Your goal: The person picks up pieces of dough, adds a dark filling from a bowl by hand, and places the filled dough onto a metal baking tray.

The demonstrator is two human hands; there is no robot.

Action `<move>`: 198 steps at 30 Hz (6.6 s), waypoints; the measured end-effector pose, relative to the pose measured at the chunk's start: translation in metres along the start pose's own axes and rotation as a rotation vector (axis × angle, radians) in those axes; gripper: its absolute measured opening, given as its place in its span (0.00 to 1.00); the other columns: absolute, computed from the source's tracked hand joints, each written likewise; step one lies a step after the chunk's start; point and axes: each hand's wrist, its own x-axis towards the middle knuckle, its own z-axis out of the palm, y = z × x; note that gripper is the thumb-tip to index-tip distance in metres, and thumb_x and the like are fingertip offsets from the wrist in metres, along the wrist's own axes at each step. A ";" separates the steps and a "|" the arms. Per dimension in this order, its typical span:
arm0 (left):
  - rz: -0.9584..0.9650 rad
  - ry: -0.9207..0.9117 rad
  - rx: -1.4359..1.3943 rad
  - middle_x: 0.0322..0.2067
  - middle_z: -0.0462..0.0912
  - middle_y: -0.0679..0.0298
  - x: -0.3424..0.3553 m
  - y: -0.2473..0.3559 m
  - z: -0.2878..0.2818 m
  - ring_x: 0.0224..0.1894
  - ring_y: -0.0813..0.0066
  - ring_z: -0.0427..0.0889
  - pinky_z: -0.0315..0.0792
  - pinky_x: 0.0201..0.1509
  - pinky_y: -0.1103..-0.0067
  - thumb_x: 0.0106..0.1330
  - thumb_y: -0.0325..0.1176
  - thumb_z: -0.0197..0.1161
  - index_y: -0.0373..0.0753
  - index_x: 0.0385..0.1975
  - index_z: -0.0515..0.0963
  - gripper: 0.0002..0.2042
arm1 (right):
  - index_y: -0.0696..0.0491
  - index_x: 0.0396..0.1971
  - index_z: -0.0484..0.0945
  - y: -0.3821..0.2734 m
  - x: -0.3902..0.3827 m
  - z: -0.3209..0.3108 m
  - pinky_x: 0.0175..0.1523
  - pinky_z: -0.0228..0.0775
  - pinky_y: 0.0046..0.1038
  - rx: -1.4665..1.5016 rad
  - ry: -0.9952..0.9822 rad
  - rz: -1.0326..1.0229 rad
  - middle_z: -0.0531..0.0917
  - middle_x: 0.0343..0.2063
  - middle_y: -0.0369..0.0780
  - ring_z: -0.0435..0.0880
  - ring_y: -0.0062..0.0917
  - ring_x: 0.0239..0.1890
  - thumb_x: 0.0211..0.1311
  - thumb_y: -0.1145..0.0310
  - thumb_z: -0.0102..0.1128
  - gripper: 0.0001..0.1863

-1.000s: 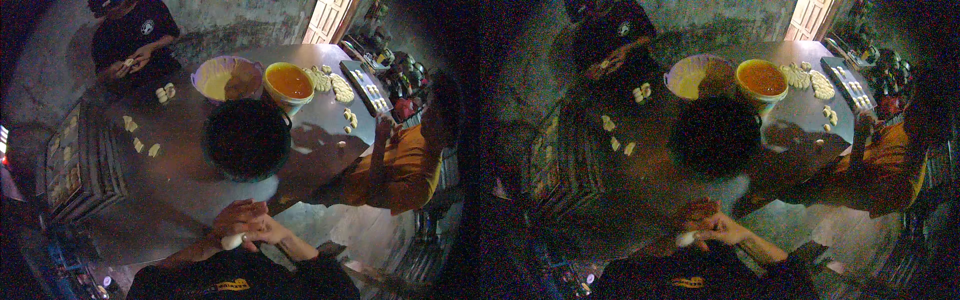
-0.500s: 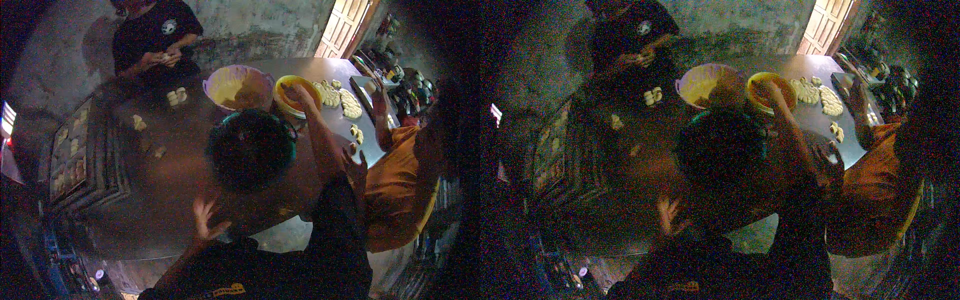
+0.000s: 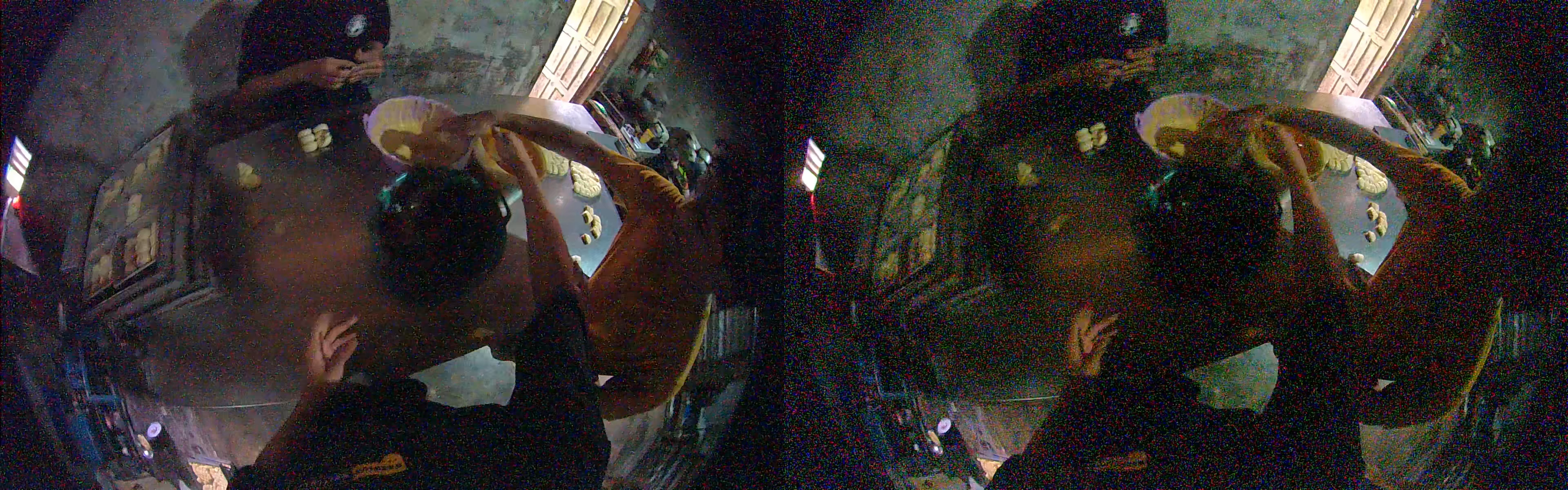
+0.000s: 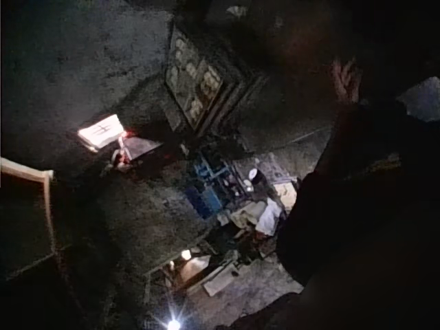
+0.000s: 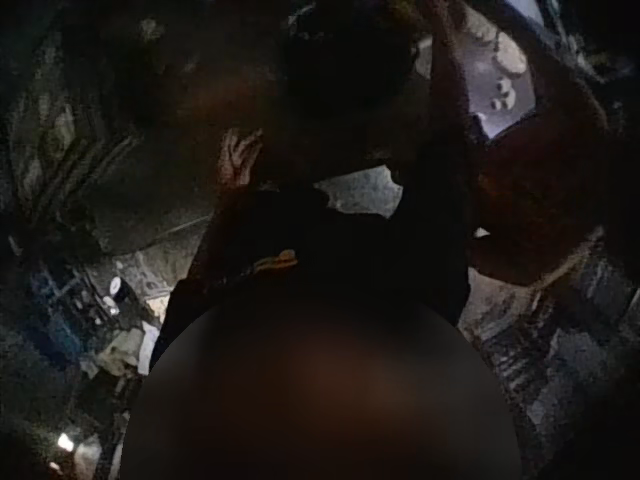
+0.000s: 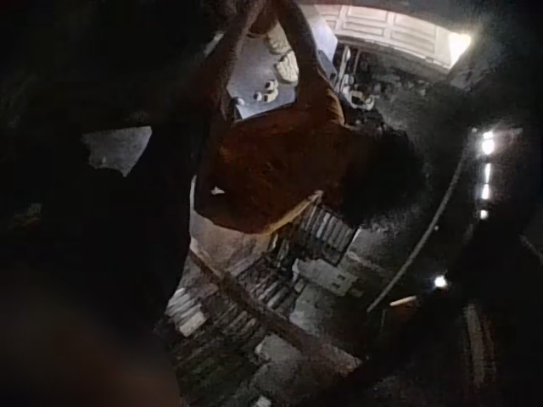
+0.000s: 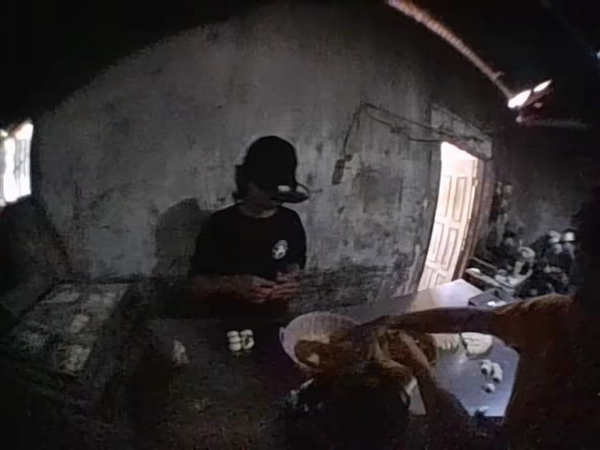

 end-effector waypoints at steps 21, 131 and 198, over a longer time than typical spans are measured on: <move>0.053 0.109 0.159 0.52 0.77 0.62 -0.018 0.035 -0.118 0.55 0.72 0.78 0.70 0.63 0.75 0.72 0.32 0.62 0.38 0.57 0.74 0.16 | 0.53 0.52 0.78 -0.183 -0.424 0.137 0.51 0.77 0.37 0.528 -0.919 0.177 0.85 0.49 0.44 0.85 0.34 0.48 0.66 0.64 0.64 0.17; 1.239 -0.553 0.712 0.63 0.76 0.67 0.019 0.064 -0.002 0.70 0.54 0.67 0.58 0.74 0.56 0.56 0.48 0.72 0.54 0.54 0.79 0.24 | 0.56 0.35 0.82 -0.073 -0.495 0.041 0.49 0.73 0.31 1.066 -0.656 0.275 0.84 0.45 0.42 0.83 0.28 0.44 0.61 0.71 0.70 0.07; 0.145 0.086 0.348 0.56 0.76 0.55 -0.038 0.011 -0.146 0.58 0.64 0.77 0.75 0.61 0.69 0.76 0.31 0.54 0.39 0.61 0.72 0.16 | 0.59 0.57 0.76 -0.205 -0.435 0.160 0.56 0.75 0.36 -0.191 -0.753 -0.630 0.84 0.49 0.49 0.84 0.42 0.48 0.65 0.76 0.58 0.20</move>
